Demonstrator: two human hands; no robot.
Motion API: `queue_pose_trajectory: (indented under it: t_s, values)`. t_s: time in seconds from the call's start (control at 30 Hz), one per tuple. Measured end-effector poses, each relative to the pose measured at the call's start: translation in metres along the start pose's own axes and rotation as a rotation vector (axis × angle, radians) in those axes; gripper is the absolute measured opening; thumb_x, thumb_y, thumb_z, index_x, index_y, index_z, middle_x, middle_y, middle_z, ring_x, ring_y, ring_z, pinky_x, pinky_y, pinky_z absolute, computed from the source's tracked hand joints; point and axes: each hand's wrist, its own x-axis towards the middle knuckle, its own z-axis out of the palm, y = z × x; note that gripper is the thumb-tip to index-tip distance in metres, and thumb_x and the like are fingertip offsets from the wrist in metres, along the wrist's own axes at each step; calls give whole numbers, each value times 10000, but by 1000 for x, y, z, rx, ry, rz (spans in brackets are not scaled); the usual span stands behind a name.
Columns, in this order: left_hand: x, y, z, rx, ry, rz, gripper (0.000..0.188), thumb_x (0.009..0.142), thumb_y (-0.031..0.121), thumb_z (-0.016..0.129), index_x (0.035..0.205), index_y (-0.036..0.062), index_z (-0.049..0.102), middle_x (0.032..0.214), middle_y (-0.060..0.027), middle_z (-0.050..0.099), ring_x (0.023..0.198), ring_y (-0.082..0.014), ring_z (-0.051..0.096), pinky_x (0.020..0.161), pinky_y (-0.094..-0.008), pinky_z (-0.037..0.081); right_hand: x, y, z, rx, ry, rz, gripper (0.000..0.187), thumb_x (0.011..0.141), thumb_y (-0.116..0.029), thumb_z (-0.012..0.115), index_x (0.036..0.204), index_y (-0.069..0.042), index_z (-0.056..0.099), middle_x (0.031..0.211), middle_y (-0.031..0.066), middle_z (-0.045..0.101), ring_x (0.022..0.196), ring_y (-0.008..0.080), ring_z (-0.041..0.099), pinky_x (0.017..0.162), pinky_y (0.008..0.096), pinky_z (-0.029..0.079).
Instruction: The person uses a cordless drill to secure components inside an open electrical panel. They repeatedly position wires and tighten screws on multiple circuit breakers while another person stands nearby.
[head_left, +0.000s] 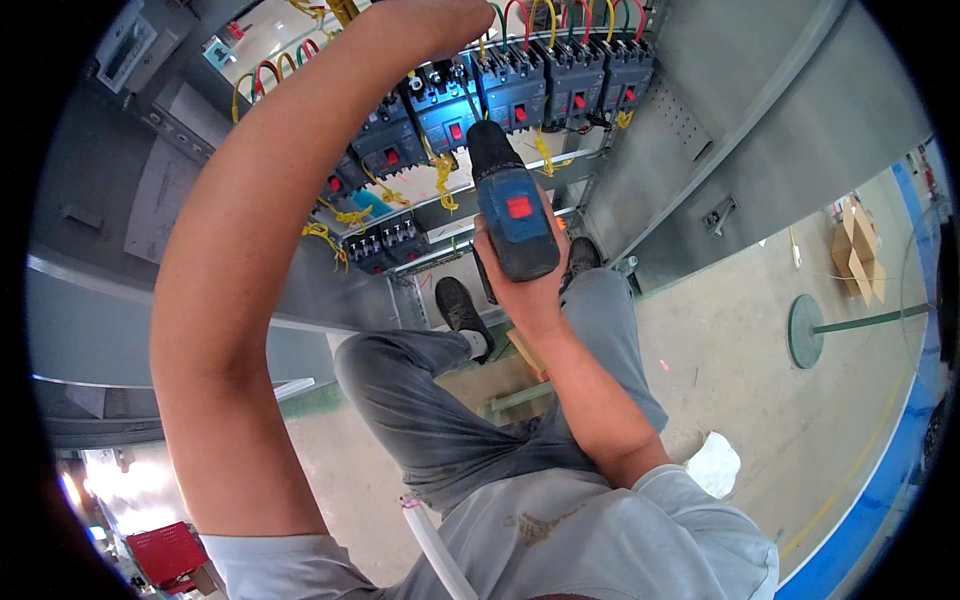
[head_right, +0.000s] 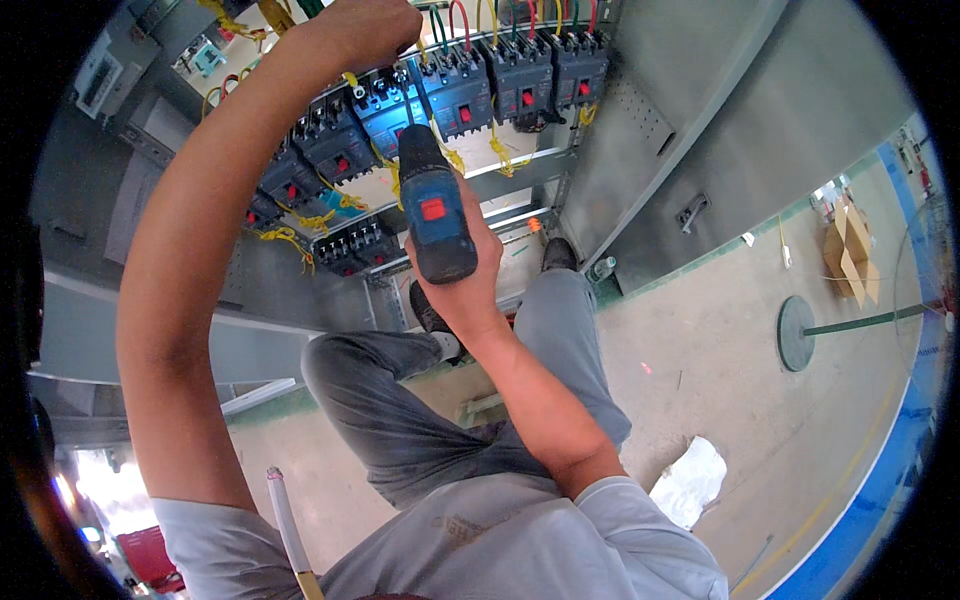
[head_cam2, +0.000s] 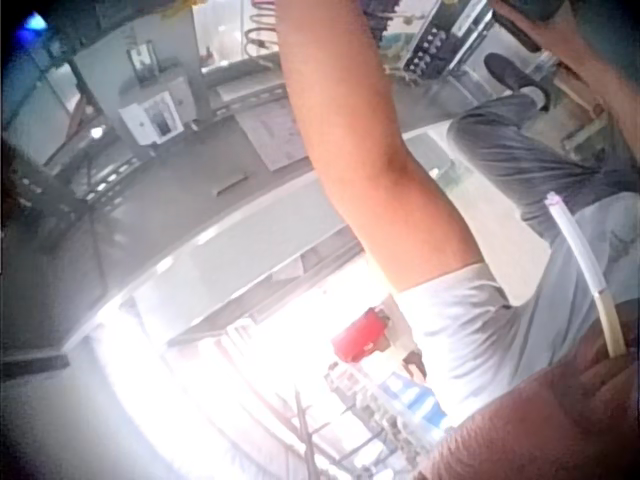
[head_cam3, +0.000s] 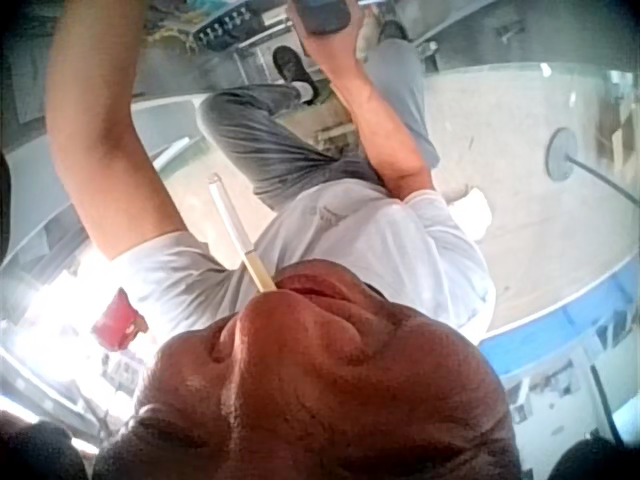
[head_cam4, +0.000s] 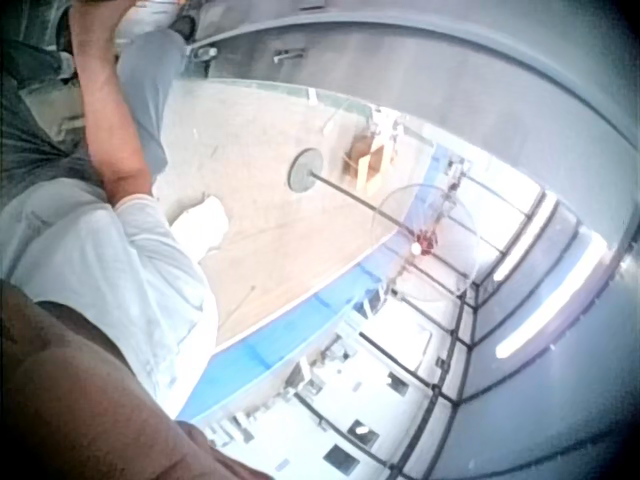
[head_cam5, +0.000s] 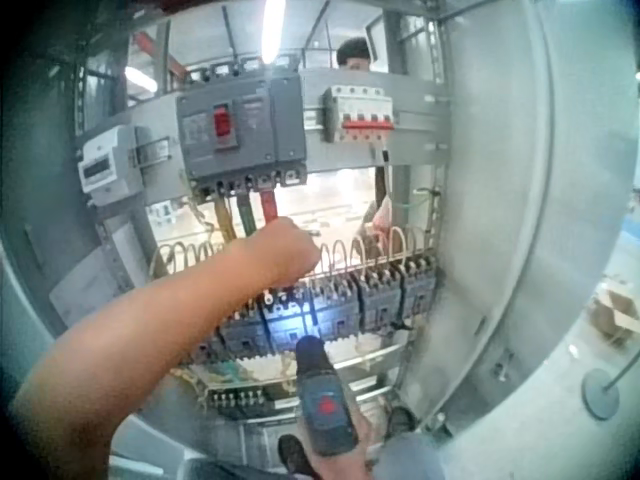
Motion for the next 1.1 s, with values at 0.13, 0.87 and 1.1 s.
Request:
queue_pose_trajectory:
  t_s: [0.13,0.87,1.1]
  values:
    - [0,1,5,5,16,-3,165,851,132,651,861,68,803,903,-165,786,860,-339,773,778,-446,607,0,8,-4,-23,12,-32,735,785,-24,811,1464,8,531,1189,164,734,1053,259,745,949,358,555]
    - [-16,7,-2,-94,72,154,59,809,124,733,805,102,788,844,-129,719,930,-312,711,881,-444,546,-7,31,-29,-28,0,-75,726,806,-39,800,1483,-23,541,1152,128,754,970,224,760,884,342,585]
    - [-8,10,6,-31,58,50,56,799,132,735,793,94,775,835,-130,727,918,-308,717,876,-456,544,-6,29,-33,-120,5,-103,767,772,-35,803,1492,-32,538,1171,141,749,953,269,761,866,350,591]
